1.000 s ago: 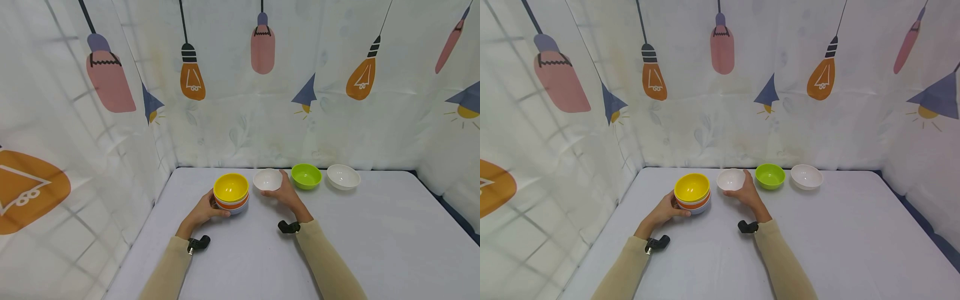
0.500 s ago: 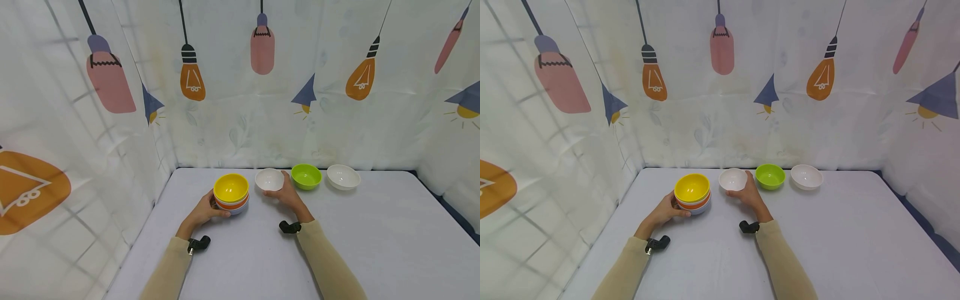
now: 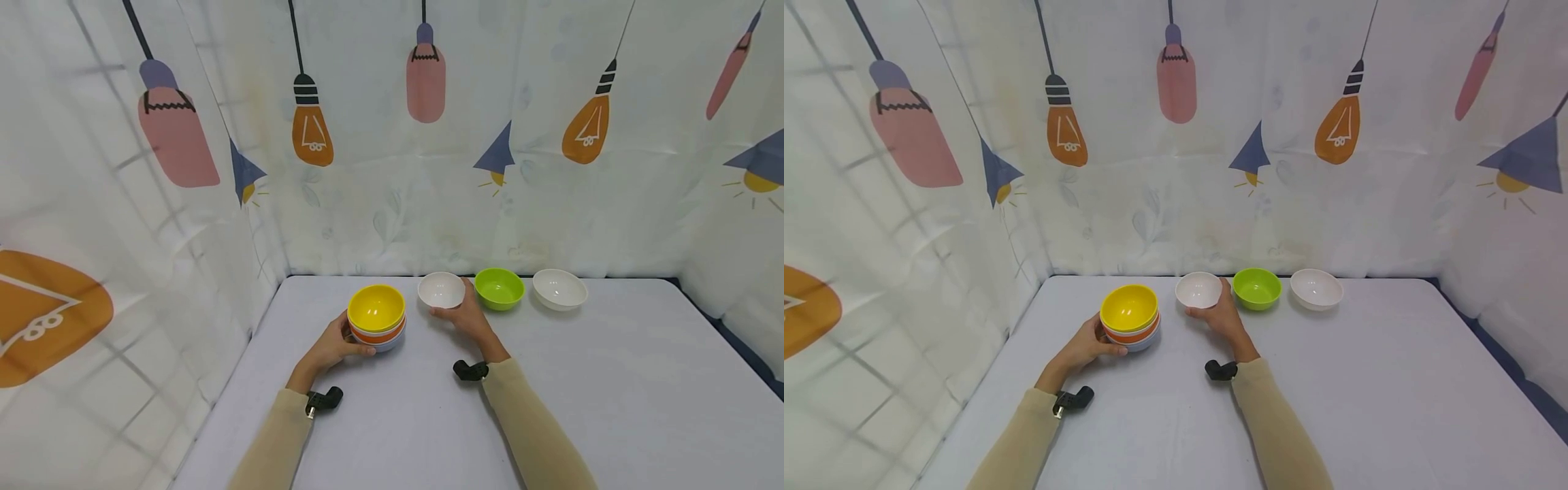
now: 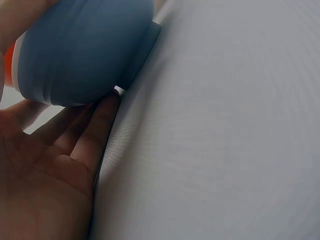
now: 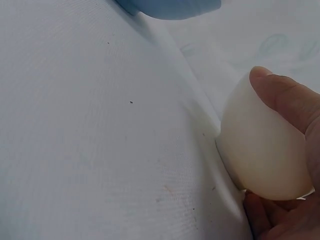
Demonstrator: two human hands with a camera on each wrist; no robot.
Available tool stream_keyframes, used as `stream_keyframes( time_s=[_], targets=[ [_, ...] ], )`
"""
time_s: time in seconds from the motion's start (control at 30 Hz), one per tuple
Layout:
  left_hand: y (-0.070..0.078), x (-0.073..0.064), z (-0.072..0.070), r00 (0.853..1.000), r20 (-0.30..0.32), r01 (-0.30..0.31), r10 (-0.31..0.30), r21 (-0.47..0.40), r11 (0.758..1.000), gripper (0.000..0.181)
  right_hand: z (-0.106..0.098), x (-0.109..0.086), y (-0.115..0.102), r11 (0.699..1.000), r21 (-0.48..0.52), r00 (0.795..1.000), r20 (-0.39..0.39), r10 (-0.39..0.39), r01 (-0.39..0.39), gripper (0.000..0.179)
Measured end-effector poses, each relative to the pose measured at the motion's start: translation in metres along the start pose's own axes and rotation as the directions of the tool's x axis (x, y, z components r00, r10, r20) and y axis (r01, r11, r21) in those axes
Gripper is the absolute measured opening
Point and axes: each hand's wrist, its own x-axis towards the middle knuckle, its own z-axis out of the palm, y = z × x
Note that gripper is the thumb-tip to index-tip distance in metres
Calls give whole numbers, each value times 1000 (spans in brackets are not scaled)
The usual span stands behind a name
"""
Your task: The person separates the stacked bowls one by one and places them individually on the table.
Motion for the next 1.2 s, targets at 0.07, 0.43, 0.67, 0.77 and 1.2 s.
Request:
stream_keyframes(
  time_s=[0.07,0.43,0.67,0.77,1.2],
  targets=[
    [0,0,0,1000,-2,0,0,-2,1000,99,1,1,0,1000,11,1000,-8,1,-1,119],
    [0,-1,0,1000,5,-1,1,3,1000,99,4,2,0,999,24,997,-58,45,-43,121],
    [-1,-1,0,1000,7,-12,12,15,1000,98,6,4,1,999,40,996,-92,20,-16,119],
    [-1,-1,0,1000,8,-15,15,13,1000,98,7,6,2,999,45,995,-101,20,-15,119],
    [-1,-1,-1,1000,4,-15,15,11,1000,98,11,7,1,998,57,990,-137,12,-4,116]
  ],
)
